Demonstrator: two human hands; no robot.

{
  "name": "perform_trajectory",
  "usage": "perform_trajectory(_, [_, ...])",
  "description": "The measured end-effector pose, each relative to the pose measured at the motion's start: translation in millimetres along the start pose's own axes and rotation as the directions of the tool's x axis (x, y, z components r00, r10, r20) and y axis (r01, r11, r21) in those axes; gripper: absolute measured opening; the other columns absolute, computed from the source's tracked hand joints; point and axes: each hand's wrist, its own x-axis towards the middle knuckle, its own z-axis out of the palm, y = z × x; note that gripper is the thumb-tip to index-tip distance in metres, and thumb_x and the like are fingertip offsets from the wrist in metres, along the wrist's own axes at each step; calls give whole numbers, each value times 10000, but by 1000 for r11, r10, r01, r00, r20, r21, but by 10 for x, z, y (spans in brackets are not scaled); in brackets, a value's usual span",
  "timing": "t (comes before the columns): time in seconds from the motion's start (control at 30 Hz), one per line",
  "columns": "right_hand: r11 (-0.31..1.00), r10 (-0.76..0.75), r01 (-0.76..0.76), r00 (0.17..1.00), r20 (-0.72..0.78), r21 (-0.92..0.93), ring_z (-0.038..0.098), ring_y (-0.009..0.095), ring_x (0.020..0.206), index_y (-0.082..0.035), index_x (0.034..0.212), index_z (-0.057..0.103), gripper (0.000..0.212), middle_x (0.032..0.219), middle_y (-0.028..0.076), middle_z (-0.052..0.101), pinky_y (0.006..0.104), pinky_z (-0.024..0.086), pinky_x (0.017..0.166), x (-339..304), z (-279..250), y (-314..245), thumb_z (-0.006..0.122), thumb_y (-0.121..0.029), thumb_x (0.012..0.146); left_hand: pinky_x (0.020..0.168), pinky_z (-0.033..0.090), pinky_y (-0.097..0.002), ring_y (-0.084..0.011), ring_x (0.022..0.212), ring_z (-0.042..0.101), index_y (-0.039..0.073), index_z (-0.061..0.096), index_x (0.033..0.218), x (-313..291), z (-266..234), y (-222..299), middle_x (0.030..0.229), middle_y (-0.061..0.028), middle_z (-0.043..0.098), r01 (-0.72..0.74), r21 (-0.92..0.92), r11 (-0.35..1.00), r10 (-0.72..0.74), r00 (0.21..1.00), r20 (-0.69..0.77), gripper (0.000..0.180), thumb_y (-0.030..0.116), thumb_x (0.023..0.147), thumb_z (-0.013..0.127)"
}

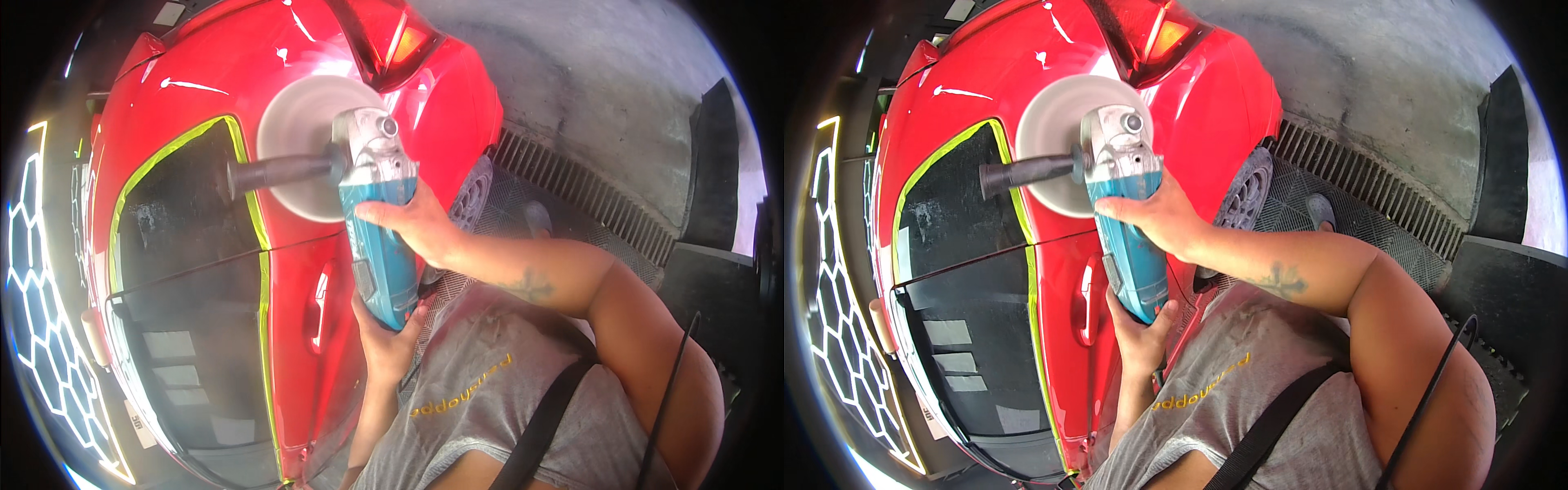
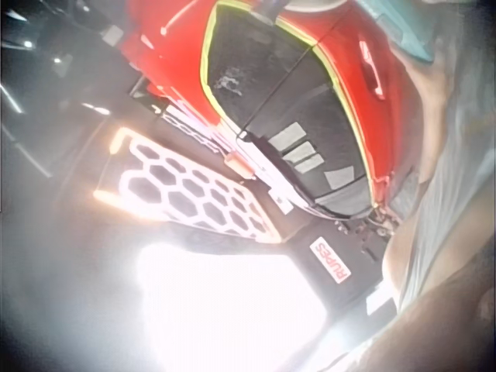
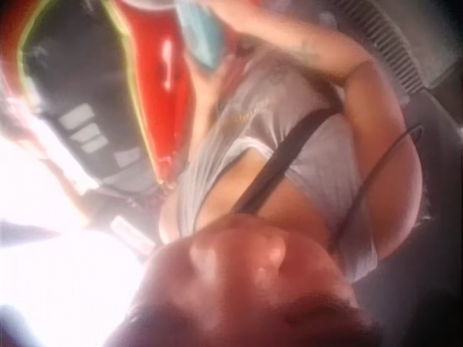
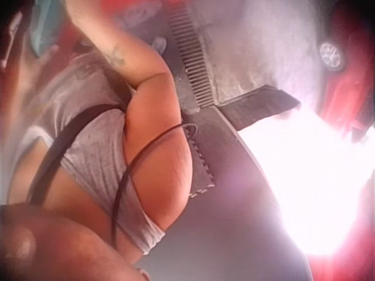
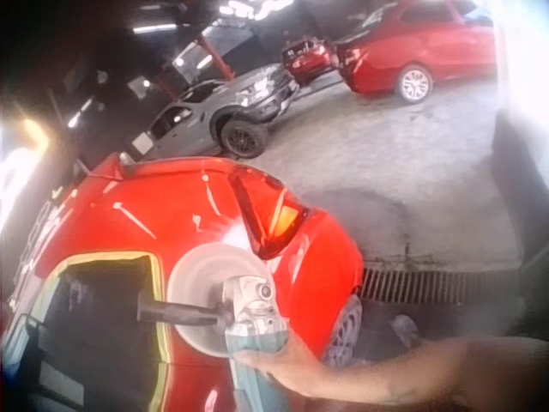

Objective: The person uses a dual-action polisher to buff the rear quarter panel and trunk area of a red car. They move the machine in consistent circular and sweeping motions across the painted surface, working around the fuel door and taillight.

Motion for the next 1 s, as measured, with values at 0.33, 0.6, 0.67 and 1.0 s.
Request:
perform_trajectory(0.33, [990,114,-122,987,111,68,729,203,1059,-46,1345,633,549,1144,69,740,395,603,991,-472,152,379,916,-113,879,1109,480,-458,-307,1334,572,-28,248,1581,-506,-306,-407,1454,-243,535,28,131,991,-23,999,-36,1035,198,844,939])
perform_trajectory(0.6, [1000,-16,17,1000,24,-13,724,195,1064,-33,1348,651,492,1170,81,735,409,605,962,189,-105,-214,873,-165,929,1107,474,-421,-257,1284,577,-34,297,1606,254,95,172,1426,-178,576,-78,73,994,78,997,10,1039,193,828,948])
perform_trajectory(0.67, [1000,2,0,998,58,-25,723,195,1064,-30,1346,651,499,1168,80,735,404,604,959,122,56,-201,879,-160,921,1099,480,-425,-265,1287,578,-37,269,1604,119,48,181,1424,-200,568,-47,79,996,48,999,-18,1046,195,837,941])
perform_trajectory(1.0, [970,97,-135,977,192,200,694,192,1133,-40,1391,618,564,1229,76,709,416,577,1027,57,-66,-81,889,-141,907,1091,492,-495,-351,1303,608,-54,175,1615,-83,34,360,1435,-293,557,-68,262,963,83,996,-44,1098,181,844,922])
